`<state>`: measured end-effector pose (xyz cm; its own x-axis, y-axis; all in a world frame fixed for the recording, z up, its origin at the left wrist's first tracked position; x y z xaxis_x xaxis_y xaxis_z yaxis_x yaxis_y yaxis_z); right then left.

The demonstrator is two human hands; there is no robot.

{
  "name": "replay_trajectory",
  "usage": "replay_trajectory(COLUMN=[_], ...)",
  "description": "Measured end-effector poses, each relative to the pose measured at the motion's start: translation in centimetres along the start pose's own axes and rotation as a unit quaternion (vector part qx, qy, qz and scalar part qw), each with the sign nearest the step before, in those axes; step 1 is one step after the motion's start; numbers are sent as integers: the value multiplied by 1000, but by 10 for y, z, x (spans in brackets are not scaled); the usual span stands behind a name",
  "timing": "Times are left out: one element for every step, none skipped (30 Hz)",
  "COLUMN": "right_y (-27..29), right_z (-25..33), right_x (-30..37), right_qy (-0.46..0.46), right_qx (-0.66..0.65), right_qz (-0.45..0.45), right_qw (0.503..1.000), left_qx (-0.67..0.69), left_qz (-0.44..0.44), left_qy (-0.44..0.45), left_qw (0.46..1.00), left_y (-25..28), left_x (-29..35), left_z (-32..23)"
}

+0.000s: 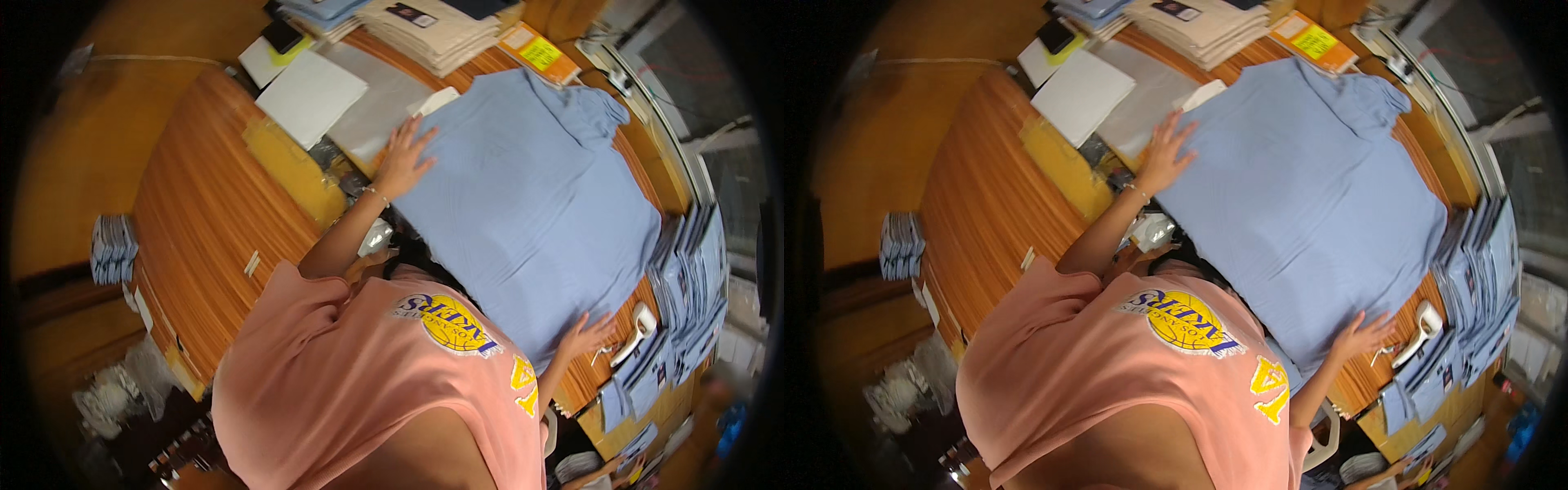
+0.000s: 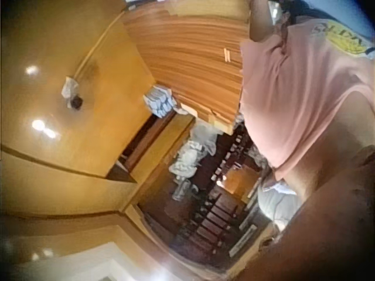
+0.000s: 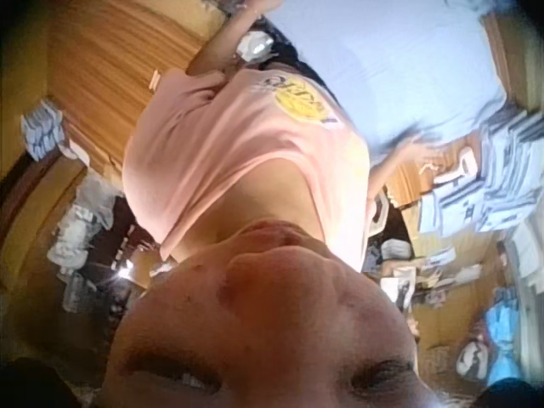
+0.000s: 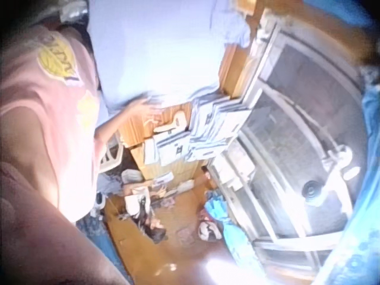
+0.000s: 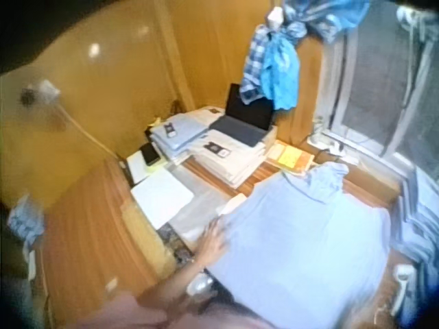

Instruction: The person folds a light blue collared shirt on a wooden table, places cardboard inside for structure, secures the collar with a clip, attaches a tag, and seals it inside a clear plastic bag.

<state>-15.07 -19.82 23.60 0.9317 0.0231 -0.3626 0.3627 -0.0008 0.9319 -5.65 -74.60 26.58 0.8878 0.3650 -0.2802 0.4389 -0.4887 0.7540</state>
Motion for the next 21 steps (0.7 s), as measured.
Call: replay_trajectory(right_y=[8,15,20,22,21,22,36,40,42,43,42,40,40,40,43,45,47,47,49,50,55], right_z=[3,7,7,7,8,10,29,36,42,46,52,59,68,76,90,103,112,118,127,137,148], right_x=[4,7,8,7,3,1,-8,-14,-20,-24,-28,-30,-34,-34,-32,-30,-29,-28,-26,-24,-23], right_qy=[-5,-10,-17,-2,12,21,28,35,44,51,66,81,99,104,111,117,124,128,132,130,129], right_qx=[-17,-35,-46,-91,-134,-176,-200,-224,-247,-267,-276,-285,-295,-296,-299,-303,-302,-301,-301,-321,-340], right_qz=[-4,-7,-12,-15,-19,-24,-12,-18,-23,-30,-4,23,50,69,88,108,126,143,160,187,215], right_qw=[1000,999,999,996,991,984,979,974,968,962,959,955,949,947,944,940,937,934,931,919,906], left_qx=[19,38,-18,-69,-191,-308,-290,-265,-240,-202,-165,-128,-136,-143,-152,-162,-165,-167,-170,-148,-125], left_qz=[-67,-134,-173,-209,-202,-191,-137,-80,-21,26,73,121,87,60,32,3,6,9,12,39,67], left_qy=[6,9,34,56,118,174,198,213,228,241,253,266,248,205,164,122,112,99,87,121,157], left_qw=[998,990,984,974,953,916,926,937,944,949,950,948,955,966,974,979,980,981,981,981,977], left_y=[17,39,60,80,92,103,112,112,109,113,119,121,126,122,120,122,121,120,122,125,131], left_x=[0,-2,-1,0,2,2,10,14,18,15,10,5,4,5,10,12,14,13,13,14,15], left_z=[18,45,75,101,118,132,156,181,197,198,199,193,182,183,189,188,190,187,184,186,188])
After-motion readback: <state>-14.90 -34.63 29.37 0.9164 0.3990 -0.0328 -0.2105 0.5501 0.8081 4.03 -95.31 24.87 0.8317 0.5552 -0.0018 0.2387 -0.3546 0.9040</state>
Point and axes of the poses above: each hand's wrist, its own x-axis away from the middle knuckle, its own y-axis out of the back of the hand, z = x × y, the point moved 4 cm from there along -x, towards the middle knuckle, and after that the axes turned 6 degrees about x, right-handed, at the moved point
